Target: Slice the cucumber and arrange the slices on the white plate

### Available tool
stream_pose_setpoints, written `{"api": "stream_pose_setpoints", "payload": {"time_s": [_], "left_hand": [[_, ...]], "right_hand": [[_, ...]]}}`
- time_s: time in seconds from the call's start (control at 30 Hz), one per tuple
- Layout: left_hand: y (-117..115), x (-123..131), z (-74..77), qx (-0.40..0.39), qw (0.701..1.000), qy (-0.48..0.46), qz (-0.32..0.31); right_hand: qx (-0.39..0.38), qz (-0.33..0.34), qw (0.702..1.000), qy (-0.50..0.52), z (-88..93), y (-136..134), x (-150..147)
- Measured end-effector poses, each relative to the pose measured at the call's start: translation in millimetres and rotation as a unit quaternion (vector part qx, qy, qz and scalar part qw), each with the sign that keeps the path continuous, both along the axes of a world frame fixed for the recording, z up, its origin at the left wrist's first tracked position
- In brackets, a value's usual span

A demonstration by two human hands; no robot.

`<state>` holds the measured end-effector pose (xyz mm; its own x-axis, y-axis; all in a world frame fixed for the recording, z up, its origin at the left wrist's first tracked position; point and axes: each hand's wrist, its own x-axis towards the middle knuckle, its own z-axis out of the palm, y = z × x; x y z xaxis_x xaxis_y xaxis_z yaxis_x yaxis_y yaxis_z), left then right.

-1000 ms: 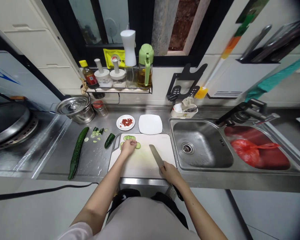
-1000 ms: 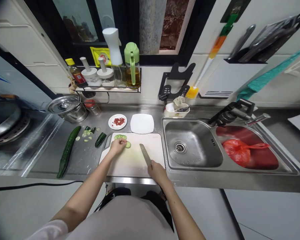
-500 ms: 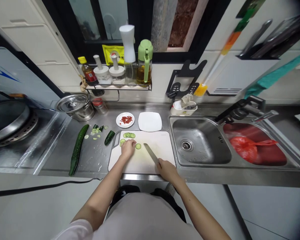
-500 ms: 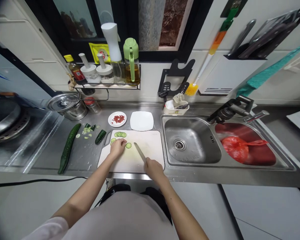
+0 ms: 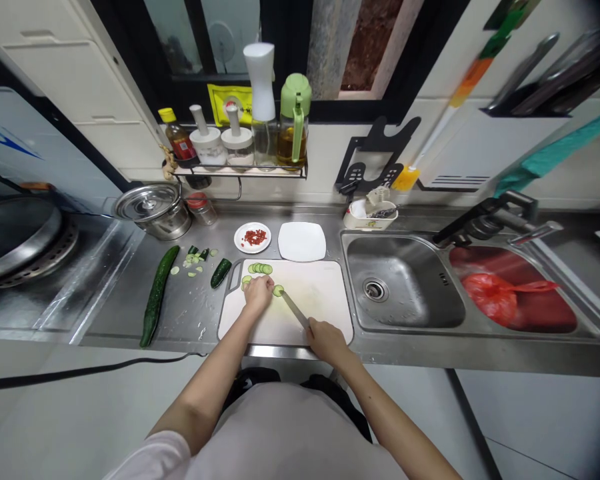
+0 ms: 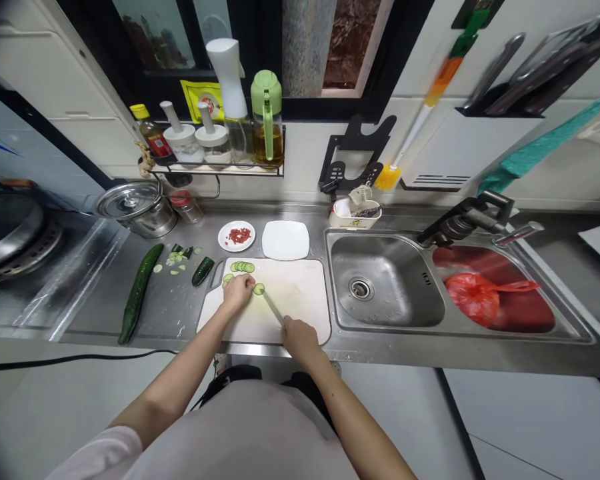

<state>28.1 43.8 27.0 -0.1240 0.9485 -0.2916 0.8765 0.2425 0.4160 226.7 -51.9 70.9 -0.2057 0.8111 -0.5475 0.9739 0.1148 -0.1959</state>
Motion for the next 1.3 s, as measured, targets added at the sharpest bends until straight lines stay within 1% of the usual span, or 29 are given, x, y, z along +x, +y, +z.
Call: {"api": "stream_pose_setpoints", "payload": {"time_s": [0.27,0.53,0.93,1.1,1.3], "left_hand": [[1.9,-0.2,1.5,-0.009,1.0,0.014,-0.015],[3.8,0.6,6.3,-0.024,0.999,0.018,-0.021],[3.9,1.9,8.2,-0.028,0.999,0.016,-0.016],[4.0,1.9,8.2,-0.026,0.999,0.015,-0.018],[3.7,2.4,8.6,-0.026,0.999,0.018,-0.018]], "right_hand": [[-0.038,-0.007,0.999,0.002,7.4,1.7,-9.5],[-0.051,-0.005,0.999,0.001,11.7,6.8,-12.4],[-0.032,-0.012,0.999,0.007,9.5,11.2,-18.8],[-0.031,-0.008,0.999,0.004,5.9,12.5,-19.6],[-0.034,-0.008,0.999,0.007,5.8,14.3,-21.0]]}}
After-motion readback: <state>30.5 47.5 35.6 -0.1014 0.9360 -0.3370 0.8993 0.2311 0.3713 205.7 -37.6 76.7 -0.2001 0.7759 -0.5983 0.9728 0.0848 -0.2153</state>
